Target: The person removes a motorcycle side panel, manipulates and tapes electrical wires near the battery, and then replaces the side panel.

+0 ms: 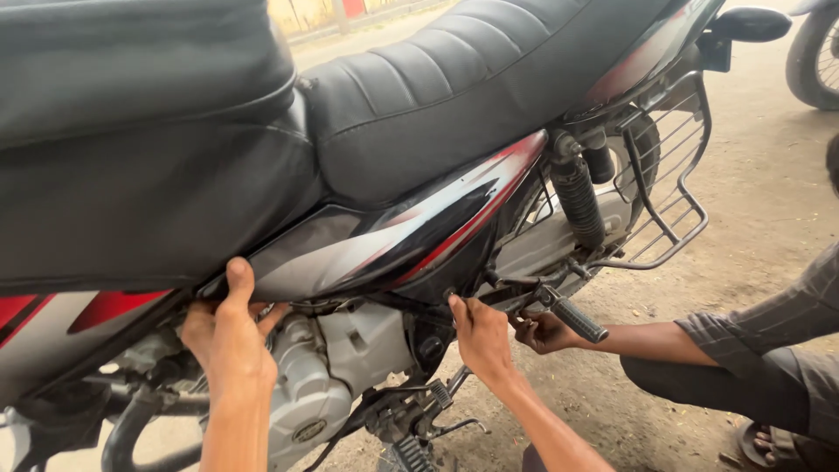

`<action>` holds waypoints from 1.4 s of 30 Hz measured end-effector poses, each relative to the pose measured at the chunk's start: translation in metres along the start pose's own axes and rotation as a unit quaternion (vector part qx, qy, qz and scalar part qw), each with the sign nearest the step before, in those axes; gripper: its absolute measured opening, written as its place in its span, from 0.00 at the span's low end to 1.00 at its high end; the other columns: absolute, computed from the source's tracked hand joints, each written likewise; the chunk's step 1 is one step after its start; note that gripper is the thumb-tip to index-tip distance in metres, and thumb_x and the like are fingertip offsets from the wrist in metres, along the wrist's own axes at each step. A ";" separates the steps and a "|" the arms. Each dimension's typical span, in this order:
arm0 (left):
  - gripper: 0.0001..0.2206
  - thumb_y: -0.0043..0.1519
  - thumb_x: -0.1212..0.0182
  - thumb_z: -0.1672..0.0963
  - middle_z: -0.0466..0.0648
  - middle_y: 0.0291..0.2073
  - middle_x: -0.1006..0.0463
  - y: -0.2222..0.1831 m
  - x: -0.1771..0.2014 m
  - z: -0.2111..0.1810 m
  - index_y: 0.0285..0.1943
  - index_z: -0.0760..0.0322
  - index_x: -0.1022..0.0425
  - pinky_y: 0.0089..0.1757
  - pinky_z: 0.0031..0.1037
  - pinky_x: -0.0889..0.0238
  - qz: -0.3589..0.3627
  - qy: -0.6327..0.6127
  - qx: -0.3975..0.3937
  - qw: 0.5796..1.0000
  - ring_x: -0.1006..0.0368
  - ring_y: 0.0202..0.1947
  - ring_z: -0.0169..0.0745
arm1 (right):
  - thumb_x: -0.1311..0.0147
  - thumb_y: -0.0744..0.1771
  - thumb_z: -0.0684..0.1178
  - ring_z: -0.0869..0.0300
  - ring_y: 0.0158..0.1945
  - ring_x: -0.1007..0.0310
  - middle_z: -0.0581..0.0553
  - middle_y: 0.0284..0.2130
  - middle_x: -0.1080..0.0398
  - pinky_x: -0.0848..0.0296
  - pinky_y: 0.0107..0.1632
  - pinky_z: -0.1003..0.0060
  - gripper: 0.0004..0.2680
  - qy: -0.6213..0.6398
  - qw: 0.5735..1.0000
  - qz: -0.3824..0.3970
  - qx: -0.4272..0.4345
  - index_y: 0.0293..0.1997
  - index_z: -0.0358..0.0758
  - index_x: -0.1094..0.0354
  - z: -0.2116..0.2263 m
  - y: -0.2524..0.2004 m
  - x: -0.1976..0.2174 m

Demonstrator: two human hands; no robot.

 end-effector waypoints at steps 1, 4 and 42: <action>0.19 0.60 0.32 0.53 0.56 0.47 0.23 0.000 0.000 0.000 0.51 0.72 0.32 0.43 0.46 0.24 -0.003 -0.002 -0.002 1.000 0.21 0.42 0.48 | 0.47 0.72 0.56 0.60 0.18 0.34 0.40 0.17 0.30 0.36 0.26 0.62 0.19 0.000 1.000 0.002 0.004 0.31 0.26 0.25 0.008 0.000 0.001; 0.20 0.58 0.30 0.53 0.56 0.46 0.22 0.000 0.002 -0.001 0.50 0.71 0.33 0.42 0.45 0.20 -0.016 -0.020 -0.008 1.000 0.20 0.42 0.49 | 0.46 0.69 0.58 0.64 0.19 0.35 0.44 0.17 0.29 0.35 0.24 0.67 0.15 0.203 0.962 0.003 -0.182 0.31 0.36 0.23 0.009 -0.006 0.000; 0.31 0.46 0.20 0.47 0.60 0.35 0.20 -0.007 0.004 -0.018 0.42 0.80 0.25 0.29 0.40 0.23 -0.166 -0.053 0.079 0.982 0.23 0.26 0.47 | 0.34 0.60 0.40 0.53 0.44 0.22 0.37 0.44 0.30 0.19 0.37 0.56 0.31 0.462 0.855 0.078 -0.224 0.67 0.32 0.52 0.000 0.006 0.015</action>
Point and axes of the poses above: each hand's wrist, its own y-axis towards the middle knuckle, its own x-axis out of the back of the hand, z = x × y, the point moved 5 cm from there along y, towards the middle knuckle
